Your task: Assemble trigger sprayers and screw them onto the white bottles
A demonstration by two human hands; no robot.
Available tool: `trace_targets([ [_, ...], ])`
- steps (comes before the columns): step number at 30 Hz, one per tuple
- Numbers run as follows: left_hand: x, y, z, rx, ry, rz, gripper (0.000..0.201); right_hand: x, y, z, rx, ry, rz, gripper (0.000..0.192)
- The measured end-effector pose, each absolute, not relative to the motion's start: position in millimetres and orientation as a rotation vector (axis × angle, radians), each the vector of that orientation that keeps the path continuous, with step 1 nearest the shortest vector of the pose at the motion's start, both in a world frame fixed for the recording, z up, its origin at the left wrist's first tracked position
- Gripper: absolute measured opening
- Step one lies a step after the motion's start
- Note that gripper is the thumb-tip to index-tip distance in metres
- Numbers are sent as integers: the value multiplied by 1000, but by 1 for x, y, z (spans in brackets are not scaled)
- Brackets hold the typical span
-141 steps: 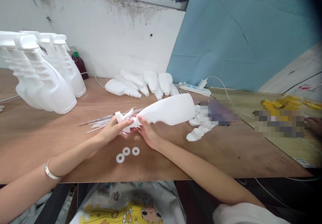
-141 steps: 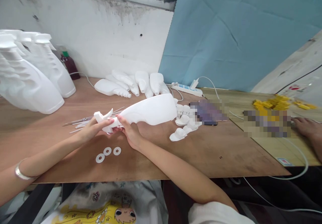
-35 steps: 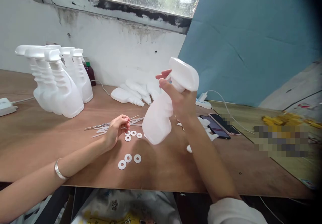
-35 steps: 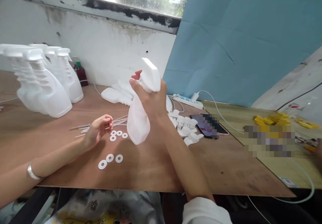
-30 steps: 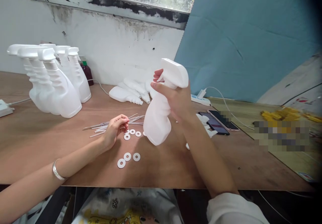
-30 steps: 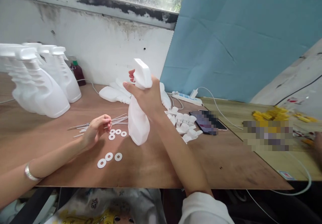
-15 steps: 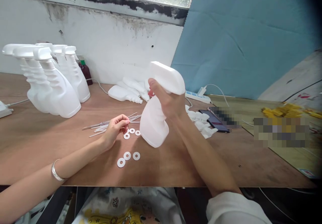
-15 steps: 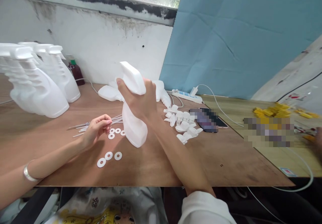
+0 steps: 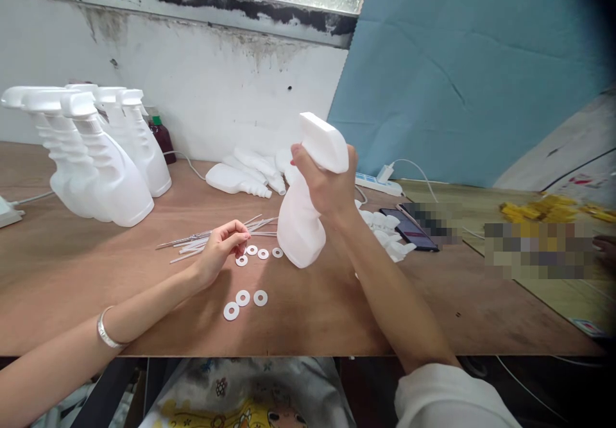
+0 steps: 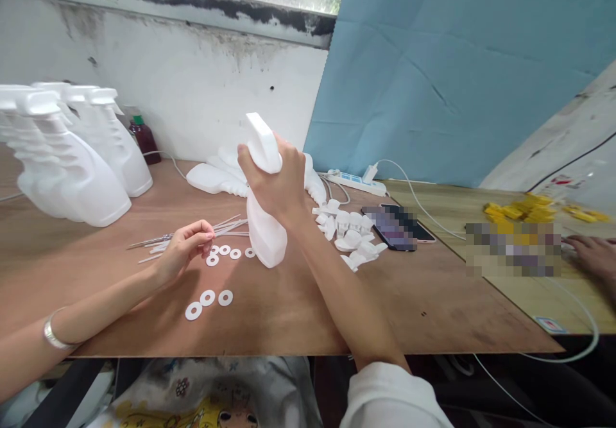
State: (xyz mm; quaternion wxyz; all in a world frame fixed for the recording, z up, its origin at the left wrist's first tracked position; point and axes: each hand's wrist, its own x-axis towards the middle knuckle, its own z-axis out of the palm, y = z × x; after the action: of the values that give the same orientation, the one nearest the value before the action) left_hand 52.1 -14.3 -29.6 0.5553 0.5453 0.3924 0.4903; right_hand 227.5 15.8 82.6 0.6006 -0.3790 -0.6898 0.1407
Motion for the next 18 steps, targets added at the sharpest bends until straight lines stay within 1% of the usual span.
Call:
trace_targets([
  [3, 52, -16, -28, 1420, 962, 1161, 12, 224, 16, 84, -871, -1549, 215, 22],
  [5, 52, -19, -26, 1609, 1005, 1156, 17, 221, 14, 84, -844, -1496, 242, 21],
  [10, 54, -25, -26, 2264, 983, 1152, 66, 208, 9, 83, -760, -1257, 457, 21],
  [13, 55, -25, -31, 2485, 1120, 1216, 84, 200, 7, 80, -769, -1104, 652, 24],
  [15, 56, -24, -32, 2533, 1331, 1248, 87, 195, 4, 78, -804, -1053, 788, 24],
  [18, 54, -23, -27, 2506, 1565, 1170, 78, 192, 1, 75, -783, -1075, 894, 29],
])
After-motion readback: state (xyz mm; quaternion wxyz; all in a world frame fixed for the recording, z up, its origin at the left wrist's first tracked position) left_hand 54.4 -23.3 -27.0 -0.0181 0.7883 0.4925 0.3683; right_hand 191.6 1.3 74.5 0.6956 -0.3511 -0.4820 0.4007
